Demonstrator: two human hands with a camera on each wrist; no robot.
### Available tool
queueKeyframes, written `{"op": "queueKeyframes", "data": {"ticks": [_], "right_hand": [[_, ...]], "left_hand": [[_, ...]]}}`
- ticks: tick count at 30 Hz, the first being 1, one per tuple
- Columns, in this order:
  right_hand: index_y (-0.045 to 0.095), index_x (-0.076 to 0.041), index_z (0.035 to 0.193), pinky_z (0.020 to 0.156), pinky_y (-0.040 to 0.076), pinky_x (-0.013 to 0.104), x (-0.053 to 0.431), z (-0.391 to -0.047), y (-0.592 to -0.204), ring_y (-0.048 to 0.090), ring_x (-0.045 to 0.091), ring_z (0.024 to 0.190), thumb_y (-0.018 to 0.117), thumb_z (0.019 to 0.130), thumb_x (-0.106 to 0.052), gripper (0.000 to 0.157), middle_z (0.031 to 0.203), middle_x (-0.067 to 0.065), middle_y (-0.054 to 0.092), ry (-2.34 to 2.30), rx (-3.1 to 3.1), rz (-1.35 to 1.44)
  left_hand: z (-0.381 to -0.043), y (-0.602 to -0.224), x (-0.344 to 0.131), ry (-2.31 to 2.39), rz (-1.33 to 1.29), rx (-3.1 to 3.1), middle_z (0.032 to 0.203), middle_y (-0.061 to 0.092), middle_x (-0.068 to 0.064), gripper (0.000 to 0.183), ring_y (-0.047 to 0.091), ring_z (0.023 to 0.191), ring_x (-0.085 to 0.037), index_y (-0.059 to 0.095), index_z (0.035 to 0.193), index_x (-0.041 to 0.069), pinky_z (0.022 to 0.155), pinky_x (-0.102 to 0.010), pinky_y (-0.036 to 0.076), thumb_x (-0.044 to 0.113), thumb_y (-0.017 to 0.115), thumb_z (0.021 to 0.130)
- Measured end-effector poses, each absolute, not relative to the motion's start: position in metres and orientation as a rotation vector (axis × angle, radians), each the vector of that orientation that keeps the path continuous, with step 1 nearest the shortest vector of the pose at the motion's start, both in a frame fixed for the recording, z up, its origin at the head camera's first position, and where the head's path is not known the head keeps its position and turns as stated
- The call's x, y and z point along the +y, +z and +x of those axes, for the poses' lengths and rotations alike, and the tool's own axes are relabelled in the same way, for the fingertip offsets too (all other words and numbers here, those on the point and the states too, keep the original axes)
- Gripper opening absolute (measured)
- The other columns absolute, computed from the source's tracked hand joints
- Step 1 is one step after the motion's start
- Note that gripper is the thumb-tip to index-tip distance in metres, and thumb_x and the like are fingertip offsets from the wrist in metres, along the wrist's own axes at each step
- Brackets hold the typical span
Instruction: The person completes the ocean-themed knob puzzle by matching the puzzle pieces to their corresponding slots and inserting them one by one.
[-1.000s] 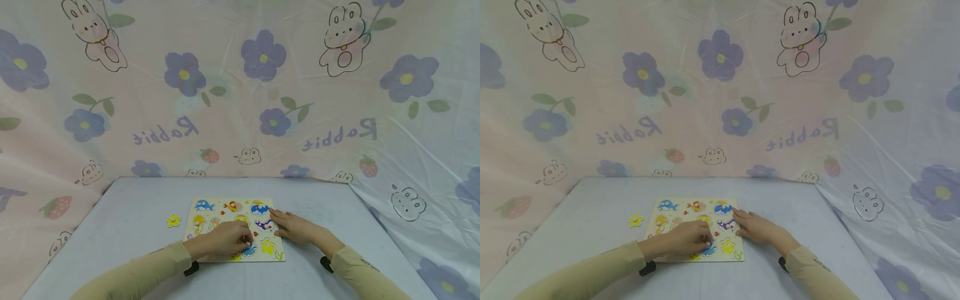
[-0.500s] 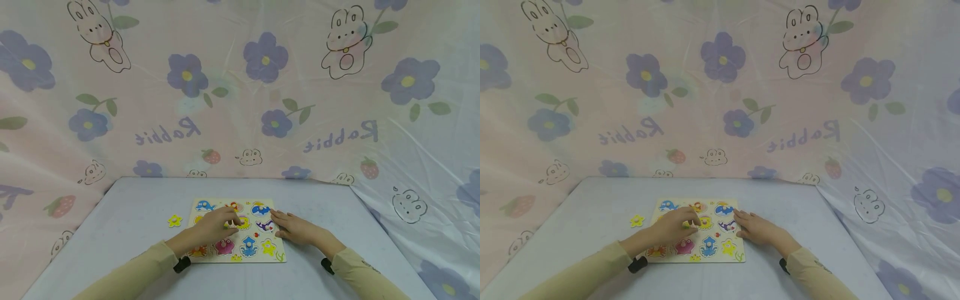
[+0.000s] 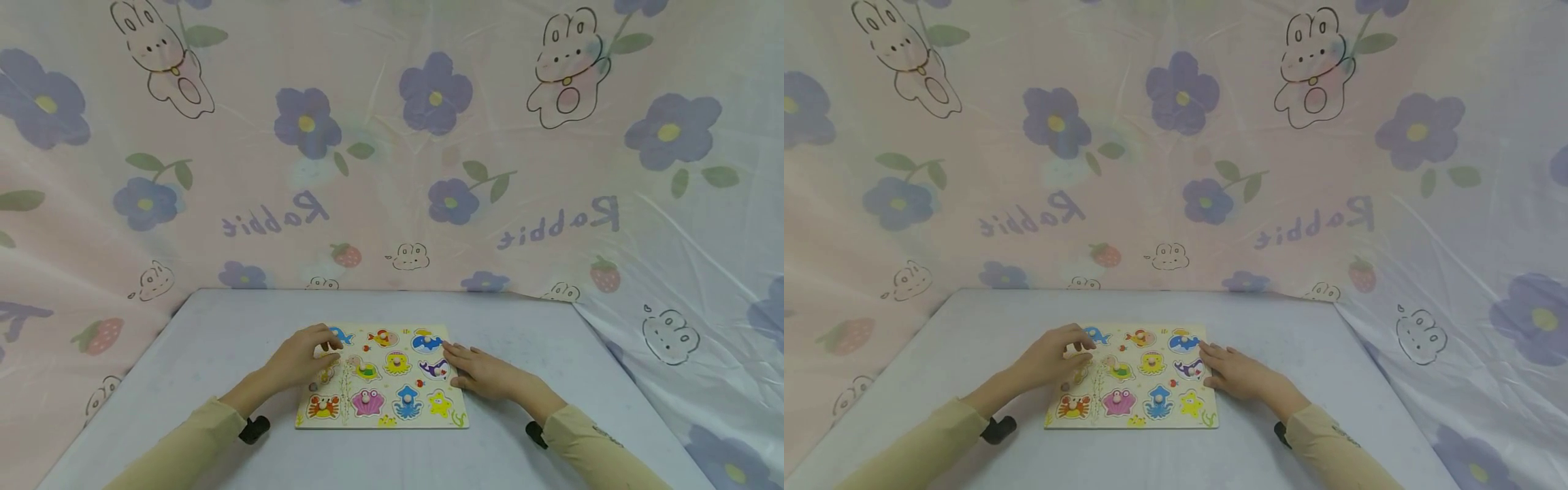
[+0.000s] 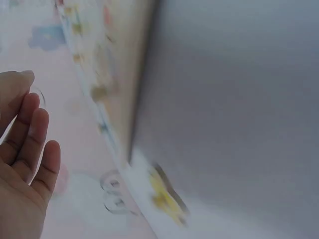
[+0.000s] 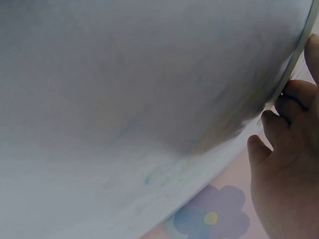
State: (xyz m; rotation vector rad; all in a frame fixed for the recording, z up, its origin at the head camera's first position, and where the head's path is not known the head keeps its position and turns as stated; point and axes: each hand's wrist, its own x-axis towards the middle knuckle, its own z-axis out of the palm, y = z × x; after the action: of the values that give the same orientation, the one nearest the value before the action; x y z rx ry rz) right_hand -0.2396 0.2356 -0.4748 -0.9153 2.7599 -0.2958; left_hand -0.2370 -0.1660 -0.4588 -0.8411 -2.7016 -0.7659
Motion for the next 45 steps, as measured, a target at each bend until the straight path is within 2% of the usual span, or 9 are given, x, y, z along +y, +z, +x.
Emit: {"op": "queueKeyframes", "data": {"ticks": [6,11,17,22,45], "right_hand": [[0.030,-0.013,0.149,0.113,0.018,0.049,0.236,-0.240,-0.476,0.019,0.024,0.143,0.051,0.094,-0.046,0.067,0.157,0.001,0.019,-0.284,2.758,-0.927],[0.029,-0.013,0.149,0.113,0.018,0.050,0.236,-0.240,-0.476,0.018,0.024,0.143,0.051,0.094,-0.046,0.067,0.157,0.000,0.018,-0.280,2.763,-0.926],[0.029,-0.014,0.149,0.113,0.018,0.049,0.238,-0.240,-0.477,0.018,0.024,0.144,0.050,0.094,-0.048,0.068,0.157,0.000,0.018,-0.273,2.768,-0.937],[0.029,-0.014,0.149,0.113,0.018,0.049,0.239,-0.241,-0.478,0.018,0.024,0.143,0.050,0.094,-0.048,0.068,0.157,0.000,0.018,-0.267,2.772,-0.940],[0.030,-0.013,0.149,0.113,0.018,0.050,0.237,-0.241,-0.479,0.018,0.024,0.143,0.050,0.095,-0.047,0.067,0.157,0.001,0.018,-0.286,2.771,-0.935]], "left_hand": [[-0.238,-0.464,-0.202,-0.719,-0.742,-2.740,0.094,0.059,0.018,0.015,0.056,0.086,-0.007,0.069,0.097,0.023,0.073,-0.028,0.049,0.023,0.074,0.083],[-0.241,-0.464,-0.229,-0.698,-0.736,-2.748,0.094,0.062,0.012,0.017,0.056,0.084,-0.009,0.070,0.098,0.018,0.071,-0.029,0.048,0.019,0.075,0.082],[-0.238,-0.464,-0.247,-0.669,-0.671,-2.856,0.090,0.060,0.013,0.013,0.054,0.082,-0.008,0.069,0.093,0.019,0.067,-0.025,0.046,0.017,0.075,0.081],[-0.236,-0.464,-0.251,-0.657,-0.653,-2.900,0.088,0.059,0.014,0.011,0.054,0.081,-0.008,0.070,0.092,0.019,0.066,-0.023,0.046,0.019,0.075,0.082],[-0.244,-0.472,-0.250,-0.648,-0.600,-2.946,0.087,0.059,0.011,0.012,0.053,0.078,-0.006,0.068,0.091,0.019,0.069,-0.028,0.047,0.014,0.074,0.082]]}}
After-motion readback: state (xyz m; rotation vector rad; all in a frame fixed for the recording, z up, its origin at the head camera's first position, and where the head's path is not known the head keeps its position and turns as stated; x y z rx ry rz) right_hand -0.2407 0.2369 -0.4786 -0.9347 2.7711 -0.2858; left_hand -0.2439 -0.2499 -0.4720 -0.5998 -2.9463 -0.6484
